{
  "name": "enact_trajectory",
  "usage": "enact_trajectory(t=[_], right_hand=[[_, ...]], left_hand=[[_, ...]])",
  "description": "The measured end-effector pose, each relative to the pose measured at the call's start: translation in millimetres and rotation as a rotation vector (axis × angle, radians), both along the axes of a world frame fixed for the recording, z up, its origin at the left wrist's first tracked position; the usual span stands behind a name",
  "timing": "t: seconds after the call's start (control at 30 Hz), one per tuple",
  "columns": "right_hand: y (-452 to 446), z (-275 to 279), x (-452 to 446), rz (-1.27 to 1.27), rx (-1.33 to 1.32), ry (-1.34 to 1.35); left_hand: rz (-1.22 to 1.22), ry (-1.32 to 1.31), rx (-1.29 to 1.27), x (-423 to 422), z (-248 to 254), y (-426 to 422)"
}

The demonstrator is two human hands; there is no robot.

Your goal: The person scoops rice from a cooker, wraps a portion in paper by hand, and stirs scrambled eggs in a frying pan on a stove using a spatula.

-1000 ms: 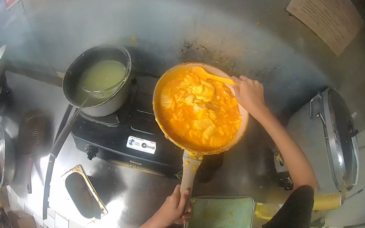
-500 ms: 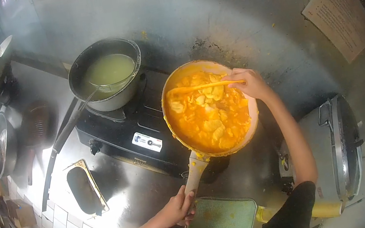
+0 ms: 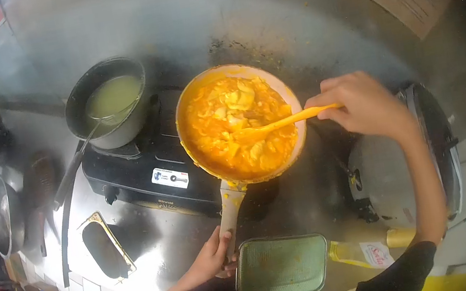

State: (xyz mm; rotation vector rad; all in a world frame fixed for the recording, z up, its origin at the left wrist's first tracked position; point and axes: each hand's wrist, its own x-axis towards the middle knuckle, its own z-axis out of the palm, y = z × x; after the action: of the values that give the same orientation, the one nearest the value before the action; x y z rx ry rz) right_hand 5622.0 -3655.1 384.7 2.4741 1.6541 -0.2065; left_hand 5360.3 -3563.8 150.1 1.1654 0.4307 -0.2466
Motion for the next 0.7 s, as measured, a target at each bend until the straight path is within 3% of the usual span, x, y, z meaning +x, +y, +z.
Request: enact_trajectory(t=[0.17,0.27,0.4,0.63,0.7], right_hand=[[-5.3,7.5,-13.3,0.086,-0.050,0.046],[-6.9,-29.3,-12.3,0.225,-0.056,0.090],[-8.8,-82.9,-14.7,0.278,0.068,0.129],[11.9,-159.1,-36.6,0.128,0.465,0.067],[22.3,-166.1,-44.1,-0.040,0.514,0.005]], left_hand=[[0.022,-0.008,-0.177,-0.5,-5.6,-2.4],[0.030,0.013,-0.183,-0.2,-7.4,-3.3],[0.020,0.016,0.000,-1.2,-11.2,-3.9],[-0.021,0.001,0.017,-1.5,-15.3,-4.8],[-0.021,0.040,0.032,-0.2,-9.5,-4.8]])
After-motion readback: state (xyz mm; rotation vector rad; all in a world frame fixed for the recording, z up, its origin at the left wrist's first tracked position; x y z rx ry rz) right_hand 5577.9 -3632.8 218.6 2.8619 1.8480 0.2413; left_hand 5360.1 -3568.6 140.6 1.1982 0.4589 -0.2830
